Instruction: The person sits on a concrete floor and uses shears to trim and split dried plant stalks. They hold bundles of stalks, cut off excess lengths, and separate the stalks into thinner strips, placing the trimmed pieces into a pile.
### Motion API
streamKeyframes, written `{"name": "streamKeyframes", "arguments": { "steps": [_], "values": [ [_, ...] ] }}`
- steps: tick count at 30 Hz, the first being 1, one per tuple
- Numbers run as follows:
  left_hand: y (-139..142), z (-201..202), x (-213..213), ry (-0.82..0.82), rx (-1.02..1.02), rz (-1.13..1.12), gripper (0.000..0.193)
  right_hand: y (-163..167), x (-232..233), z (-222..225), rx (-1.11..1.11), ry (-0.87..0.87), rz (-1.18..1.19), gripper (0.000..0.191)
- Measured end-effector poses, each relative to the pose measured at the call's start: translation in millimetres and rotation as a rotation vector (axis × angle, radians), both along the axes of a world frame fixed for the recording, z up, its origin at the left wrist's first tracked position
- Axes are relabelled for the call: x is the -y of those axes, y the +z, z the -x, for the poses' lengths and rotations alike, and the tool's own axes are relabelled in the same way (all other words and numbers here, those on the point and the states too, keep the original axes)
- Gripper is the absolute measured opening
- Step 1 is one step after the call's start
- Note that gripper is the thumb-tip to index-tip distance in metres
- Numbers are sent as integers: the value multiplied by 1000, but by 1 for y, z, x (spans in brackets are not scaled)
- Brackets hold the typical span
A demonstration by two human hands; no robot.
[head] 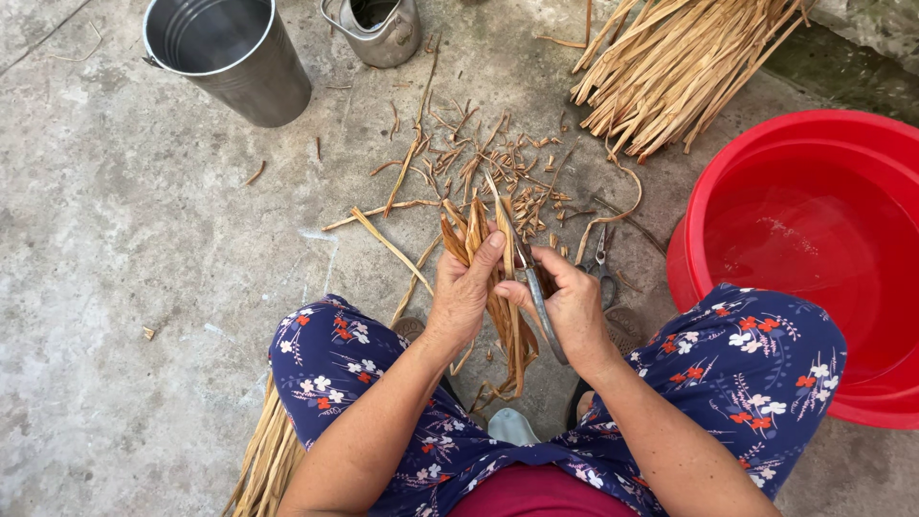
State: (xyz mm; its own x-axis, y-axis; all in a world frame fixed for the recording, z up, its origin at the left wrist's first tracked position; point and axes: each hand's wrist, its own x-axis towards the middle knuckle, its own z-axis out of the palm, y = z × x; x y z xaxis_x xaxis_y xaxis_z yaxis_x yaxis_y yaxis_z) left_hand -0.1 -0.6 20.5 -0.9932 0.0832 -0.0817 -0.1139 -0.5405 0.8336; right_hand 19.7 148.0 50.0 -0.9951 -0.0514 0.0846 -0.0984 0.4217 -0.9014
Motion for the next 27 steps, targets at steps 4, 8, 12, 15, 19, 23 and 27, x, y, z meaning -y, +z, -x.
{"name": "streamKeyframes", "arguments": {
  "steps": [4,8,12,15,19,23,27],
  "values": [
    [-1,0,-5,7,-2,-3,22,-9,-3,1,58,-36,85,43],
    [1,3,-1,8,-24,20,26,-10,-6,4,21,-15,261,42],
    [0,4,2,33,-82,24,38,-9,0,4,5,64,315,51],
    [-4,1,-4,-42,-20,49,48,-14,9,2,72,64,298,56],
    [-5,0,-11,-101,-70,148,51,-21,9,2,22,33,233,55],
    [-2,4,-7,-176,-198,456,58,-24,5,10,19,3,192,47],
    [0,6,8,56,-386,538,57,-17,-13,30,-130,-135,258,35]
  ]
}}
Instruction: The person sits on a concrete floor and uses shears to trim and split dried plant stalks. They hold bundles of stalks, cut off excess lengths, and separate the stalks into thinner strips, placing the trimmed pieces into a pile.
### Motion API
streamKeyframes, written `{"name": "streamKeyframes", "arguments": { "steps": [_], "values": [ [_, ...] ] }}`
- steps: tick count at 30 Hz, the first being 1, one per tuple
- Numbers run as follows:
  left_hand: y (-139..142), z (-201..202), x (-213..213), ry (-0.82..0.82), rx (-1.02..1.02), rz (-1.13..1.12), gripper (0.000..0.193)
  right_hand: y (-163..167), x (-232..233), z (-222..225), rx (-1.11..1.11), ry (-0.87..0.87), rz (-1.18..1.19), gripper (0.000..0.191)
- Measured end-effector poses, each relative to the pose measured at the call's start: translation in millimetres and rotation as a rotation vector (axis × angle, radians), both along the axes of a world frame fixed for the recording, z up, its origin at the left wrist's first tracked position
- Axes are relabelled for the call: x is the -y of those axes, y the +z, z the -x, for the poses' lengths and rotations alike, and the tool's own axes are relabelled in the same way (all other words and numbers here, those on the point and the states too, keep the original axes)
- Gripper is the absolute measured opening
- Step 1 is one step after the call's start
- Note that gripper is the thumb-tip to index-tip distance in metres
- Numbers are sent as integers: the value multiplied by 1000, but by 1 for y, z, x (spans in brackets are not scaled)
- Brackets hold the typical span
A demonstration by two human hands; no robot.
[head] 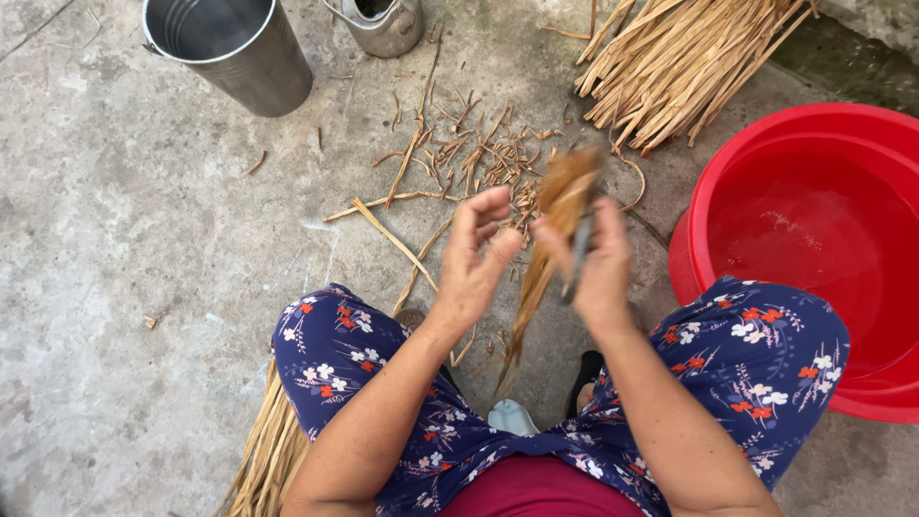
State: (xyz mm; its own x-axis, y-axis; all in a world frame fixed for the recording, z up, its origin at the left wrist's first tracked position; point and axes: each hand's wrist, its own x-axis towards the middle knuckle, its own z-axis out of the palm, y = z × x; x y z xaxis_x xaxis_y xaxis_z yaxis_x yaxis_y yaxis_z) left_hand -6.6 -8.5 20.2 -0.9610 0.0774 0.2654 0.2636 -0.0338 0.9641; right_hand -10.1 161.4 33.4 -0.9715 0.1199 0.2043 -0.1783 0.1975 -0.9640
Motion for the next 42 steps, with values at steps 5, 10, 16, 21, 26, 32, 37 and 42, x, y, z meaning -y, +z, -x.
{"name": "streamKeyframes", "arguments": {
  "steps": [5,10,16,21,26,32,37,42],
  "values": [
    [-10,-12,-5,-451,506,-105,60,12,-13,-4,-115,-58,315,41],
    [-30,-33,-36,-843,782,-161,95,18,-12,-10,-65,-55,173,38],
    [-21,-38,-68,-376,828,-799,98,19,-8,-23,-107,-55,247,37],
    [10,-7,-53,-60,595,-887,71,58,-41,-40,-314,-194,401,33],
    [39,27,-41,-138,554,-1022,65,84,-74,-64,-401,-121,592,36],
    [51,72,-16,108,393,-1024,48,36,-71,-54,-176,-113,637,33],
    [41,87,6,152,153,-979,45,-15,-81,-40,177,-46,871,21],
    [45,74,11,170,124,-773,45,-64,-103,-21,405,-107,812,23]
  ]
}}
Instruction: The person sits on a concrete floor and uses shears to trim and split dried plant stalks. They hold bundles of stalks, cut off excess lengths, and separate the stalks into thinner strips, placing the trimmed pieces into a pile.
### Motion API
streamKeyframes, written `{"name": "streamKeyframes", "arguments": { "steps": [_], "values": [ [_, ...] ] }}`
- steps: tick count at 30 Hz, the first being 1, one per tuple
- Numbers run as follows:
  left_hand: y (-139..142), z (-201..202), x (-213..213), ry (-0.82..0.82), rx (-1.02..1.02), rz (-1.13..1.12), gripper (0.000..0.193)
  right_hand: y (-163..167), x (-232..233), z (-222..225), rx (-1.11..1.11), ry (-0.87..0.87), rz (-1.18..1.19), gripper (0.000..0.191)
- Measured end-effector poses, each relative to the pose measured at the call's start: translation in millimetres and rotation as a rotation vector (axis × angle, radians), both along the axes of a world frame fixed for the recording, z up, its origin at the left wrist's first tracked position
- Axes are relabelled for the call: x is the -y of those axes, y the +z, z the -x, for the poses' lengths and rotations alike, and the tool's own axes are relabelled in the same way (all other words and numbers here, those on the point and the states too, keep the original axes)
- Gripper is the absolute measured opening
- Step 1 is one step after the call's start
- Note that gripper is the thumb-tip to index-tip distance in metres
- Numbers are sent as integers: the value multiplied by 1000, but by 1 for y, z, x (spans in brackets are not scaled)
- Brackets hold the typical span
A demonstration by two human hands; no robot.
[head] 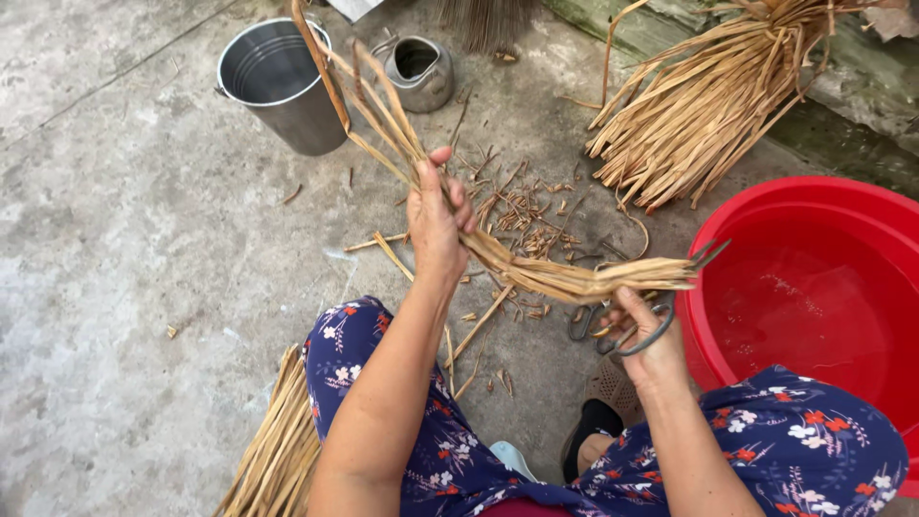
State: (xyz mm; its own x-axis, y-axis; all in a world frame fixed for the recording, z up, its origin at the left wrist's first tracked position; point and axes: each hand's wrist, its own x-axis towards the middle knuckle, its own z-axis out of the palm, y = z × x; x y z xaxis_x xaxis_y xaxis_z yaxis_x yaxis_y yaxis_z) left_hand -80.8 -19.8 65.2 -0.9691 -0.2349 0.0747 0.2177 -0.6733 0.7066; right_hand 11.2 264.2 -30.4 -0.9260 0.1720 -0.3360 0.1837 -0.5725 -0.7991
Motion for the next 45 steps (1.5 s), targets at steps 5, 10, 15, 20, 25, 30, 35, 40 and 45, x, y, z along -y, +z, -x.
{"name": "streamKeyframes", "arguments": {
  "steps": [5,10,15,20,25,30,35,40,45],
  "values": [
    [8,-25,33,-181,38,290,51,14,-30,13,-114,-358,-315,34],
    [-3,-41,39,-345,121,625,53,60,-13,-10,-366,-213,-695,34],
    [-13,-50,31,-477,73,844,56,88,44,-19,-333,240,-880,69],
    [-16,-64,24,-542,114,898,55,104,65,-10,-336,298,-1091,69],
    [-15,-62,26,-549,104,1014,57,111,71,-4,-296,332,-1183,66],
    [-22,-62,32,-513,76,1047,61,106,76,-3,-333,331,-1181,63],
    [-28,-58,34,-513,176,1080,72,94,75,-3,-378,298,-1125,60],
    [-18,-58,33,-505,181,1053,69,96,70,-4,-260,291,-1088,53],
    [-15,-58,33,-496,215,1022,67,108,66,-4,-272,318,-1310,61]
  ]
}}
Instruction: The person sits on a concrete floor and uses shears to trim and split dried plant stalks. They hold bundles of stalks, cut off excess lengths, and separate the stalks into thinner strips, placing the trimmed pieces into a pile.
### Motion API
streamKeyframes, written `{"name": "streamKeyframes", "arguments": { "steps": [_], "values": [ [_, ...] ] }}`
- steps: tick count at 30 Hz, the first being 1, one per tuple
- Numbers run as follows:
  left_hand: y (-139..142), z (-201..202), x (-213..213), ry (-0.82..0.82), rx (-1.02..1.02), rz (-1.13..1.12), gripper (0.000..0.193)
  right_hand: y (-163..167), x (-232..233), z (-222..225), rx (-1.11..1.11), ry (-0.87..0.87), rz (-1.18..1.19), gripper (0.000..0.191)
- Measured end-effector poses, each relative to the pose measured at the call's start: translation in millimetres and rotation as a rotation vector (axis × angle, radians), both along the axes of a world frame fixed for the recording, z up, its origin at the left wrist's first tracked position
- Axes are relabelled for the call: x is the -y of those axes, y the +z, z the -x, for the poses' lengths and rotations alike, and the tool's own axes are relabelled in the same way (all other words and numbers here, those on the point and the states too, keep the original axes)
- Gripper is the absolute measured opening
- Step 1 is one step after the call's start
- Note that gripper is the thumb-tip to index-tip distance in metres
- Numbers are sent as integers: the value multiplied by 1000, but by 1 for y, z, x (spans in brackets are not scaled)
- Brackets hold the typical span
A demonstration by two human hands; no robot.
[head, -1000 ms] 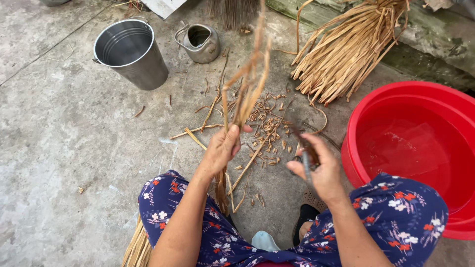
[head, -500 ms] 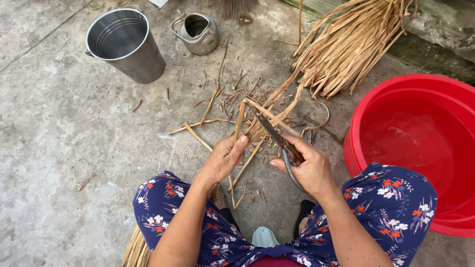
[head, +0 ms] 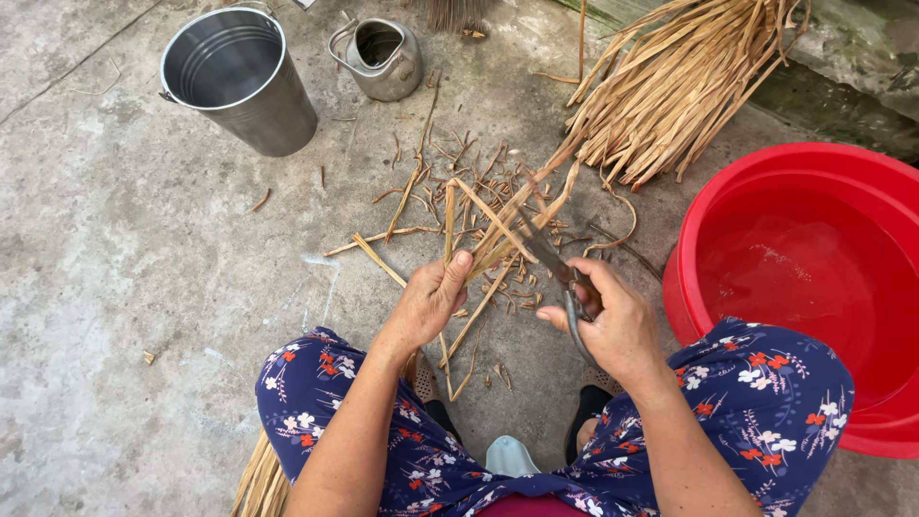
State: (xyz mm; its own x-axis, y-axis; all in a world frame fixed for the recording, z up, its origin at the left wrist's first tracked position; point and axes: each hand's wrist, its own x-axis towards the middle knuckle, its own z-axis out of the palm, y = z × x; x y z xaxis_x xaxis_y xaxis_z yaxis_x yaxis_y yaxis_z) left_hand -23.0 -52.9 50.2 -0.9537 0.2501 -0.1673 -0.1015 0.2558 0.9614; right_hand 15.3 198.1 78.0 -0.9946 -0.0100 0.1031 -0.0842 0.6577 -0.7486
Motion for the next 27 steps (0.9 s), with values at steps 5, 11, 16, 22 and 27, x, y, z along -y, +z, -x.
{"name": "streamKeyframes", "arguments": {
  "steps": [5,11,16,22,27],
  "values": [
    [-10,3,2,37,-13,20,69,5,4,1,-191,71,-64,67],
    [-16,7,5,62,7,68,70,4,7,1,-271,90,-178,65],
    [-15,9,12,101,-35,6,69,3,11,2,-272,57,-187,64],
    [-19,6,4,57,23,55,69,2,21,-1,-332,83,-173,66],
    [-20,-1,-8,-9,65,103,69,-7,23,-1,-388,50,-106,63]
  ]
}}
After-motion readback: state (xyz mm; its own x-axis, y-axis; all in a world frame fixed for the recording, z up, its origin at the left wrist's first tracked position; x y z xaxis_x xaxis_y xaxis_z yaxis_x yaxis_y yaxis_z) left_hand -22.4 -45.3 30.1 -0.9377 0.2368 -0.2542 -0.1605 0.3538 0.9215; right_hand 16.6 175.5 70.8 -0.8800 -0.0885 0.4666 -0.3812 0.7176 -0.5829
